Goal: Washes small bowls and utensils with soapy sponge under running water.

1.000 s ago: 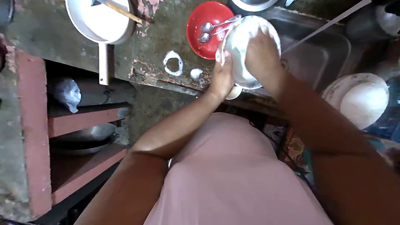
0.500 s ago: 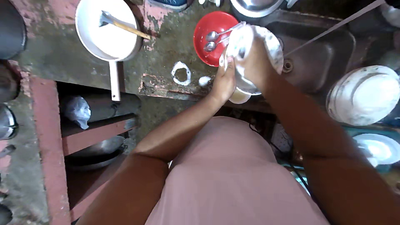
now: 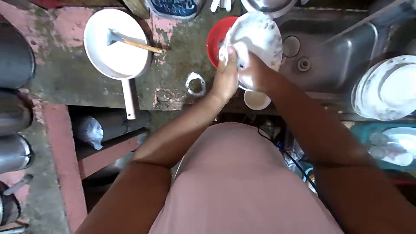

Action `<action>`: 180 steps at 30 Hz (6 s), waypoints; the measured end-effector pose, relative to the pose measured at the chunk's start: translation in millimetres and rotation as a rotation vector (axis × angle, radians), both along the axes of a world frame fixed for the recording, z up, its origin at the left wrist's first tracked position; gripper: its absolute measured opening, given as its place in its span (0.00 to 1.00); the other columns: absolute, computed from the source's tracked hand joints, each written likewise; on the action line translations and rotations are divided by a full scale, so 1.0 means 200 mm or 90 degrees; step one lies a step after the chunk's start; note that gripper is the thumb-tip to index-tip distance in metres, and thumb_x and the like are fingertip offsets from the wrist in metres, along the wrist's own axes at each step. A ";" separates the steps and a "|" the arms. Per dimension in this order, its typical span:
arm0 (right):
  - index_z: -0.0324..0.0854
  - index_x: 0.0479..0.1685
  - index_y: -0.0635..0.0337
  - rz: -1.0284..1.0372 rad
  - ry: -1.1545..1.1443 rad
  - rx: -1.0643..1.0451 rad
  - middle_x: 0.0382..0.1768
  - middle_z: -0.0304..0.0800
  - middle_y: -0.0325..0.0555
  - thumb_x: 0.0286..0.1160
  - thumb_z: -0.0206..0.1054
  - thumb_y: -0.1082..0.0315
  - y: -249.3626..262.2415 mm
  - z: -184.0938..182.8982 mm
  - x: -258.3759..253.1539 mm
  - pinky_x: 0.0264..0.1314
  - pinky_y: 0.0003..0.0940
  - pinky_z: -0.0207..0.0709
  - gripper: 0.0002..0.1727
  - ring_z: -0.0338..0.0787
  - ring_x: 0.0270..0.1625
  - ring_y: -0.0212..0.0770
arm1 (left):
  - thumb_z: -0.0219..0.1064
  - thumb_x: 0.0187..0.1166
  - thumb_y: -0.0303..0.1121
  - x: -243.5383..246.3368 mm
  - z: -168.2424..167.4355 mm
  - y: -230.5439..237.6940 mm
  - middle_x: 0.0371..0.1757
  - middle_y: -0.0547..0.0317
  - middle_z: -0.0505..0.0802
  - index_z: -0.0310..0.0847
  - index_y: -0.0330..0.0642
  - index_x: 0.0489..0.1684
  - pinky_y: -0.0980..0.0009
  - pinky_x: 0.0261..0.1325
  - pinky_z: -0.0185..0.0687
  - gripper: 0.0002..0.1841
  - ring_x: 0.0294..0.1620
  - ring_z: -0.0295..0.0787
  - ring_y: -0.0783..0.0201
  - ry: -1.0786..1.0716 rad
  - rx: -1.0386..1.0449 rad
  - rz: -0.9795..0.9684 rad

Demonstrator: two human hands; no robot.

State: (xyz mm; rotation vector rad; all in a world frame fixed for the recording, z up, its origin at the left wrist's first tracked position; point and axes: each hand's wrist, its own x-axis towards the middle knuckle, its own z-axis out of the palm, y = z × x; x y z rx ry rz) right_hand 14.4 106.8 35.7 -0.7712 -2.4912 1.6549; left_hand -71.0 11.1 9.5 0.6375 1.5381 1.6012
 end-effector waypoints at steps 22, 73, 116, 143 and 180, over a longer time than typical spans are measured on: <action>0.76 0.70 0.70 -0.174 -0.202 0.461 0.72 0.75 0.73 0.69 0.71 0.69 0.25 0.06 0.39 0.74 0.66 0.74 0.28 0.76 0.75 0.72 | 0.38 0.98 0.42 0.18 0.11 0.00 0.74 0.46 0.84 0.53 0.38 0.90 0.53 0.76 0.83 0.26 0.73 0.85 0.55 -0.077 0.074 0.045; 0.72 0.76 0.73 -0.440 0.285 0.366 0.71 0.79 0.65 0.74 0.70 0.60 0.10 -0.10 0.24 0.82 0.40 0.70 0.34 0.78 0.78 0.50 | 0.46 0.96 0.39 0.16 0.24 0.38 0.42 0.51 0.93 0.85 0.30 0.55 0.61 0.56 0.90 0.22 0.45 0.92 0.65 0.126 0.045 0.012; 0.90 0.54 0.59 -0.107 0.030 0.291 0.51 0.95 0.51 0.82 0.68 0.57 0.33 -0.08 1.43 0.65 0.47 0.85 0.16 0.93 0.57 0.48 | 0.41 0.87 0.68 1.03 0.10 0.61 0.50 0.54 0.93 0.78 0.56 0.65 0.53 0.44 0.91 0.32 0.48 0.92 0.55 -0.413 -0.249 -0.186; 0.65 0.83 0.59 -0.944 0.029 0.032 0.70 0.82 0.48 0.78 0.69 0.66 0.93 -0.33 2.63 0.66 0.42 0.87 0.33 0.87 0.67 0.39 | 0.46 0.94 0.54 1.31 0.14 0.95 0.82 0.50 0.79 0.67 0.43 0.86 0.55 0.80 0.77 0.31 0.80 0.78 0.59 0.061 -0.250 -0.490; 0.90 0.45 0.64 -0.386 0.068 0.358 0.56 0.93 0.54 0.79 0.64 0.73 -0.04 -0.28 1.27 0.79 0.49 0.76 0.09 0.87 0.69 0.51 | 0.69 0.78 0.46 -0.32 -0.35 0.77 0.64 0.34 0.89 0.75 0.41 0.75 0.26 0.57 0.80 0.29 0.65 0.87 0.30 0.705 -0.587 -0.434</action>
